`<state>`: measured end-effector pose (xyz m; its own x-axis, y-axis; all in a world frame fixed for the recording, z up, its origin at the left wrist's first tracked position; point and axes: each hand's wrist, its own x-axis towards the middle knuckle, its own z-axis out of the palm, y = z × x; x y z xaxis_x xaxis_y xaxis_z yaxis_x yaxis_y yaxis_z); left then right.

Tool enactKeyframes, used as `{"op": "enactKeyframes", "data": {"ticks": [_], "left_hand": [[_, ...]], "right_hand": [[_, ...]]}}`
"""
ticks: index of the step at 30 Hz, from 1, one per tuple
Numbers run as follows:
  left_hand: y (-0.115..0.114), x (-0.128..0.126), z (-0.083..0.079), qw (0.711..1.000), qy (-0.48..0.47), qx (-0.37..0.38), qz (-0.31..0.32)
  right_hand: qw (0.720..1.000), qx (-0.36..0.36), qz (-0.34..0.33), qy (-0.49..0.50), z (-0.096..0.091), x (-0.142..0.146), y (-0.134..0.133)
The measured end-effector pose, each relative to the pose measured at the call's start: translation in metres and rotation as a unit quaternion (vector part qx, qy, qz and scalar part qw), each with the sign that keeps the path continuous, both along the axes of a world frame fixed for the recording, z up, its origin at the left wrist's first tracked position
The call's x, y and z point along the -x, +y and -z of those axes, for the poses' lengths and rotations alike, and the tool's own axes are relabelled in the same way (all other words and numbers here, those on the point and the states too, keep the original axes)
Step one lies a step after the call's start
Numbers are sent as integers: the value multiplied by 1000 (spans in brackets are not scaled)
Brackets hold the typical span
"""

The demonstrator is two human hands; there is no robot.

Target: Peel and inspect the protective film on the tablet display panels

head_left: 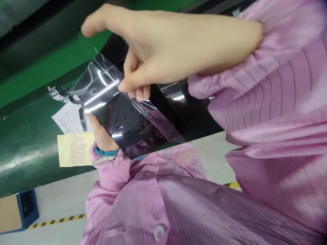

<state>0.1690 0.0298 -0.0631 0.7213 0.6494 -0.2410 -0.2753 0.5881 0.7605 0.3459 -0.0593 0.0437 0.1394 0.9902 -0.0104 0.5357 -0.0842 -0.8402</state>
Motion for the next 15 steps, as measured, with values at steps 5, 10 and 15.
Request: {"op": "enactKeyframes", "data": {"ticks": [5, 10, 15], "left_hand": [[6, 0, 3, 1000, -1, 4, -12], [9, 3, 5, 999, -26, -22, 14], [5, 3, 0, 999, 17, -41, -15]], "right_hand": [[997, 3, 22, 73, 9, -3, 11], [994, 5, -4, 111, 12, -4, 15], [997, 13, 76, -2, -1, 18, 4]]}}
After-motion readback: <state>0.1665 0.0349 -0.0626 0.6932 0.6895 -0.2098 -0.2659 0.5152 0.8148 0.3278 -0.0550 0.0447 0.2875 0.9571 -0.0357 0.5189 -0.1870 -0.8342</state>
